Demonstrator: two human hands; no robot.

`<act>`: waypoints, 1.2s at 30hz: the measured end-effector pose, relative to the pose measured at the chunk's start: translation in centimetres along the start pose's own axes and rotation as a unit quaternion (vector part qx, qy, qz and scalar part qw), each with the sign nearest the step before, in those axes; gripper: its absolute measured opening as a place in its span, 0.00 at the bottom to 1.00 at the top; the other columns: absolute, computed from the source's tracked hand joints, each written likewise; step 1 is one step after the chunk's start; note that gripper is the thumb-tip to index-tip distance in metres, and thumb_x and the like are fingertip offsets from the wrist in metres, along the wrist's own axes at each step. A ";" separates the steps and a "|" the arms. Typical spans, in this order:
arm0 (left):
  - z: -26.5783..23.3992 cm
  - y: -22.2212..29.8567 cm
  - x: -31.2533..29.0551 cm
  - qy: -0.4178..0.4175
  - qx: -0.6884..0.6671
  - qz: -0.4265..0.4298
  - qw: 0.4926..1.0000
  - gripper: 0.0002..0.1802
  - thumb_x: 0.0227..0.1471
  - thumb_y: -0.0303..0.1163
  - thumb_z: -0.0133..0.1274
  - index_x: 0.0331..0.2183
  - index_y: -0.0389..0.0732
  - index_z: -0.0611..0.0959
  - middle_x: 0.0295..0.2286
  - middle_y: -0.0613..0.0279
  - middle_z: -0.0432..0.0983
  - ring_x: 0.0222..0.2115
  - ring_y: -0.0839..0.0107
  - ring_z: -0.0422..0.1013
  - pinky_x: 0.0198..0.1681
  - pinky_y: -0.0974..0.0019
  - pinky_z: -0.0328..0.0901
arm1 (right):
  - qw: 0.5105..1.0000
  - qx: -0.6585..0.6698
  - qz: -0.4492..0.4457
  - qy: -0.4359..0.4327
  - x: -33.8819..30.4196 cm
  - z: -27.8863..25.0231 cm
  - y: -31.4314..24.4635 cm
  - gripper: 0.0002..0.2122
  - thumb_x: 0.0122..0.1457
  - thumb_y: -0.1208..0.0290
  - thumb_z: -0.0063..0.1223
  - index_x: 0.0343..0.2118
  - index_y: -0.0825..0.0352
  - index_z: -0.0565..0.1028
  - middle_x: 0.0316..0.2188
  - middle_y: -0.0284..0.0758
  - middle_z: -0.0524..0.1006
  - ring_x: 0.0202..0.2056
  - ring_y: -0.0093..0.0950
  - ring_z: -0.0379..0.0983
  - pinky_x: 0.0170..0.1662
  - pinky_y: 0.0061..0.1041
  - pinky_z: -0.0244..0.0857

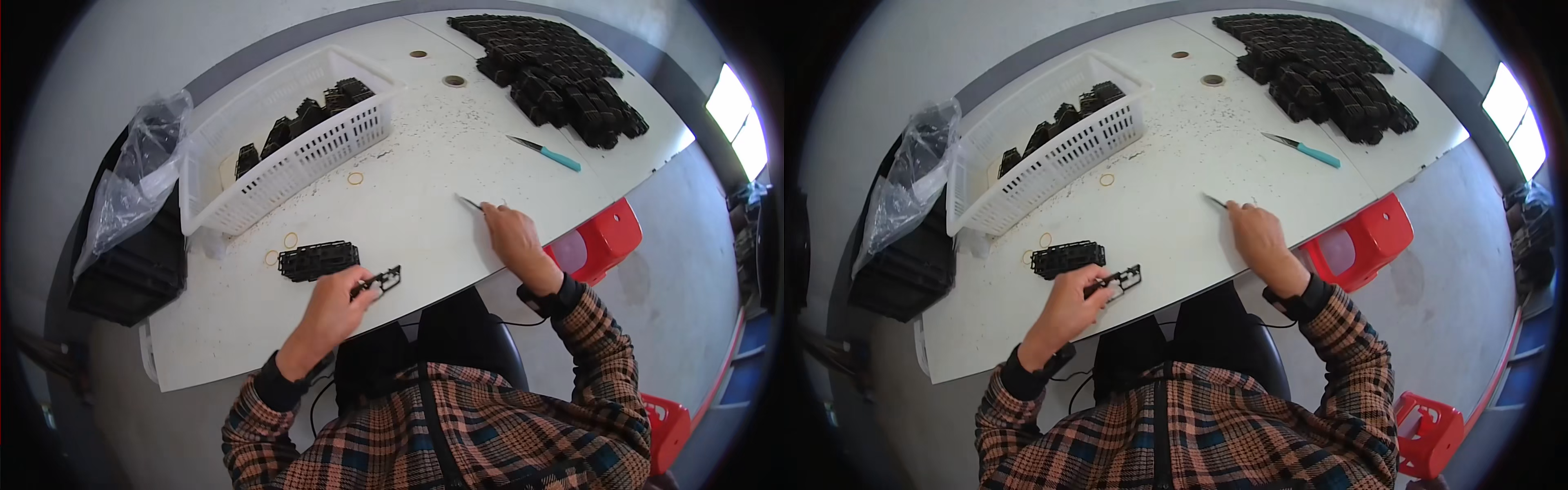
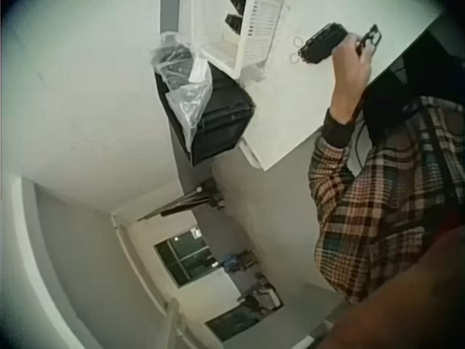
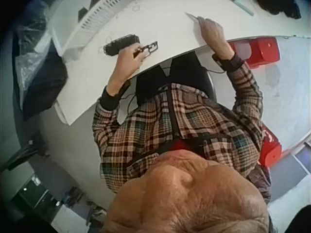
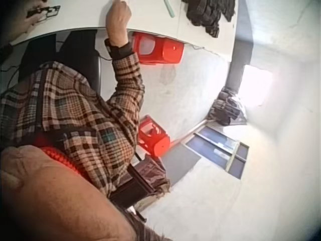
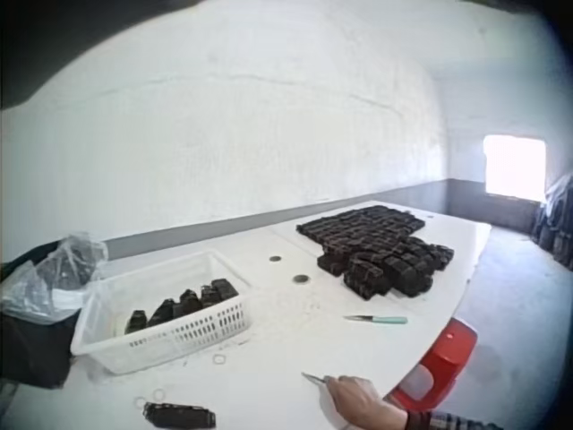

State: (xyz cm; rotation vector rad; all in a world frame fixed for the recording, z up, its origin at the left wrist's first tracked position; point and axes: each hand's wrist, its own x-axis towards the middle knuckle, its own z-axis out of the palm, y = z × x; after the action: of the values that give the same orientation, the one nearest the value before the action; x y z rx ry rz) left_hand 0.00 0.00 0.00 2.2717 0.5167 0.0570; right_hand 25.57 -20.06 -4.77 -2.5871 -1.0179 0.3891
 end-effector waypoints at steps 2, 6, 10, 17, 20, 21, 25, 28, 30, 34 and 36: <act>1.0 0.6 -1.7 0.005 -0.072 -0.006 0.997 0.10 0.52 0.27 0.56 0.38 0.35 0.79 0.22 0.57 0.78 0.19 0.72 0.68 0.25 0.68 0.62 | 0.990 -0.112 -0.030 0.084 1.0 0.0 1.3 0.19 0.56 0.71 0.54 0.52 0.63 0.70 0.44 0.48 0.74 0.48 0.44 0.69 0.48 0.33 0.65; 1.6 0.2 -3.2 0.024 -0.148 -0.003 0.989 0.10 0.51 0.24 0.56 0.38 0.34 0.79 0.23 0.58 0.77 0.20 0.76 0.68 0.25 0.70 0.63 | 0.935 -0.172 -0.150 0.270 1.1 -0.3 -0.7 0.18 0.57 0.72 0.53 0.51 0.66 0.71 0.41 0.46 0.75 0.43 0.43 0.72 0.44 0.33 0.67; 2.6 -0.1 -3.6 0.041 -0.192 0.035 0.980 0.11 0.51 0.22 0.55 0.39 0.34 0.79 0.23 0.58 0.76 0.22 0.76 0.69 0.26 0.71 0.64 | 0.922 0.042 -0.336 0.187 -1.4 -0.4 -5.7 0.14 0.59 0.72 0.53 0.47 0.69 0.73 0.39 0.42 0.77 0.38 0.35 0.75 0.40 0.31 0.69; 2.7 -0.9 -3.5 0.057 -0.229 0.097 0.967 0.17 0.53 0.19 0.53 0.46 0.34 0.76 0.24 0.66 0.73 0.23 0.82 0.68 0.26 0.77 0.65 | 0.895 0.252 -0.328 -0.164 -4.2 -0.5 -10.7 0.11 0.63 0.69 0.51 0.43 0.70 0.77 0.33 0.35 0.79 0.32 0.20 0.74 0.33 0.19 0.69; 2.6 -1.0 -3.7 0.056 -0.258 0.075 0.961 0.22 0.52 0.18 0.53 0.50 0.35 0.74 0.30 0.62 0.75 0.27 0.80 0.71 0.30 0.77 0.66 | 0.862 0.341 -0.259 -0.271 -3.4 -1.1 -10.6 0.10 0.63 0.68 0.50 0.40 0.70 0.77 0.31 0.31 0.79 0.31 0.17 0.73 0.32 0.17 0.67; 2.7 -0.9 -3.8 0.115 -0.253 0.077 0.958 0.24 0.52 0.18 0.53 0.52 0.36 0.72 0.34 0.60 0.74 0.30 0.79 0.72 0.31 0.77 0.67 | 0.863 0.338 -0.258 -0.273 -3.1 -1.5 -10.6 0.10 0.63 0.68 0.50 0.40 0.70 0.77 0.31 0.31 0.79 0.31 0.17 0.73 0.32 0.17 0.67; 3.0 -1.9 -4.1 0.244 -0.254 0.077 0.933 0.29 0.51 0.16 0.52 0.55 0.36 0.68 0.43 0.56 0.70 0.37 0.75 0.73 0.35 0.75 0.68 | 0.895 0.349 -0.181 -0.209 -1.0 -2.8 -10.5 0.09 0.64 0.70 0.49 0.37 0.71 0.77 0.29 0.30 0.78 0.29 0.14 0.72 0.31 0.15 0.66; 3.7 -3.3 -4.6 0.267 -0.280 0.071 0.919 0.31 0.50 0.15 0.52 0.56 0.37 0.66 0.47 0.54 0.67 0.40 0.74 0.73 0.36 0.75 0.68 | 0.894 0.389 -0.214 -0.056 2.1 -1.8 -9.3 0.09 0.65 0.72 0.47 0.37 0.71 0.77 0.28 0.29 0.78 0.29 0.13 0.71 0.30 0.14 0.65; 4.3 -3.8 -5.0 0.242 -0.305 0.061 0.919 0.27 0.49 0.16 0.54 0.52 0.38 0.71 0.45 0.55 0.69 0.35 0.73 0.73 0.32 0.74 0.68 | 0.914 0.354 -0.198 -0.022 3.7 -1.4 -9.7 0.08 0.64 0.73 0.47 0.37 0.71 0.77 0.29 0.30 0.78 0.30 0.15 0.72 0.31 0.15 0.66; 4.8 -3.7 -5.4 0.203 -0.303 0.076 0.928 0.21 0.49 0.17 0.55 0.47 0.38 0.75 0.40 0.57 0.72 0.31 0.74 0.73 0.30 0.74 0.68 | 0.935 0.226 -0.253 0.105 6.7 0.1 -9.8 0.05 0.61 0.77 0.49 0.37 0.71 0.76 0.32 0.34 0.79 0.33 0.24 0.75 0.35 0.21 0.69; 4.9 -3.5 -5.5 0.191 -0.295 0.082 0.933 0.19 0.50 0.17 0.55 0.46 0.37 0.76 0.38 0.57 0.74 0.31 0.74 0.73 0.30 0.74 0.68 | 0.878 0.103 -0.419 0.208 7.6 0.8 -10.2 0.05 0.58 0.78 0.53 0.36 0.69 0.76 0.33 0.37 0.78 0.36 0.33 0.76 0.39 0.27 0.71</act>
State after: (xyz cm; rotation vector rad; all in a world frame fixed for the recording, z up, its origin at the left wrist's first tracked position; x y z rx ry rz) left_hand -5.29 -3.47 -5.22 1.7025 0.4304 0.6626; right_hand 24.47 -7.55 -2.36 -1.6900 -1.6573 -0.2611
